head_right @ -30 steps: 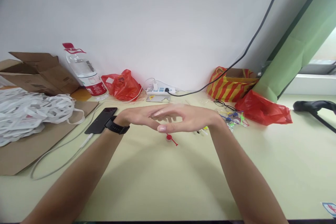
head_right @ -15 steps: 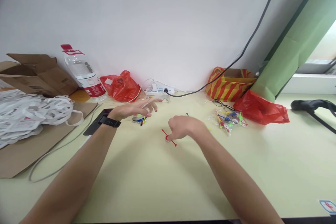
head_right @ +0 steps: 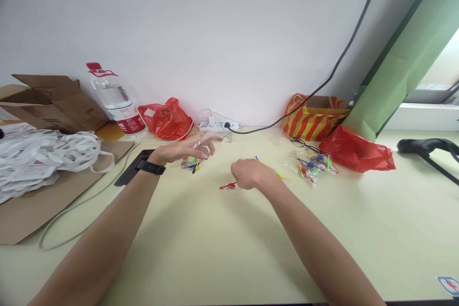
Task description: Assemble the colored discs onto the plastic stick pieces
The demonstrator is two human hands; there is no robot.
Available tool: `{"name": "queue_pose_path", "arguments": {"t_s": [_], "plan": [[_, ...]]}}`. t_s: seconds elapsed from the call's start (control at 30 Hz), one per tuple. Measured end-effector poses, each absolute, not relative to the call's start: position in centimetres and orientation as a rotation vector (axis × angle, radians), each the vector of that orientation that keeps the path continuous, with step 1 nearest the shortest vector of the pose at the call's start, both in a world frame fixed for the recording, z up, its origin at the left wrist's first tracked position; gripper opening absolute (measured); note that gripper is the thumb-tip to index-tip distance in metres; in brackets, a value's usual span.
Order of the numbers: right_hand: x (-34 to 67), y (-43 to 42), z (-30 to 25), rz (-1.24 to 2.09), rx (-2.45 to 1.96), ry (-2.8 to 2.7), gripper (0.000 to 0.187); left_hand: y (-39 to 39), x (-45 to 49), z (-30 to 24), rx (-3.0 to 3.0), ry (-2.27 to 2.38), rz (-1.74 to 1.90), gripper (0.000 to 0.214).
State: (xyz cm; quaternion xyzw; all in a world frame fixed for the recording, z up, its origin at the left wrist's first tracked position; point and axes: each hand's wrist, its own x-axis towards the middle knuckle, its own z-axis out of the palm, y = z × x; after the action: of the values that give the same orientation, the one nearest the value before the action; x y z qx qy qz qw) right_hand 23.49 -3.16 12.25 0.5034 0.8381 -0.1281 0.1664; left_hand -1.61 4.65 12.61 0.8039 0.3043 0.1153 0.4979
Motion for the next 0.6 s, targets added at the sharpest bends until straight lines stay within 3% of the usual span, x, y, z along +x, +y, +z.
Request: {"name": "queue_pose_path", "arguments": {"t_s": [0.17, 0.33, 0.6], "plan": [[27.8, -2.8, 15.3, -0.459, 1.605, 2.718, 0.019, 4.7, -1.6, 12.6, 1.938, 0.735, 0.258, 0.077], [29.4, -3.8, 17.8, -0.334, 1.927, 3.071, 0.022, 4.5, -0.3, 11.7, 1.859, 0.617, 0.277, 0.075], [28.5, -3.8, 17.3, -0.151, 2.048, 3.086, 0.024, 3.9, 1.8, 10.6, 1.785, 0.507, 0.287, 0.074]]}}
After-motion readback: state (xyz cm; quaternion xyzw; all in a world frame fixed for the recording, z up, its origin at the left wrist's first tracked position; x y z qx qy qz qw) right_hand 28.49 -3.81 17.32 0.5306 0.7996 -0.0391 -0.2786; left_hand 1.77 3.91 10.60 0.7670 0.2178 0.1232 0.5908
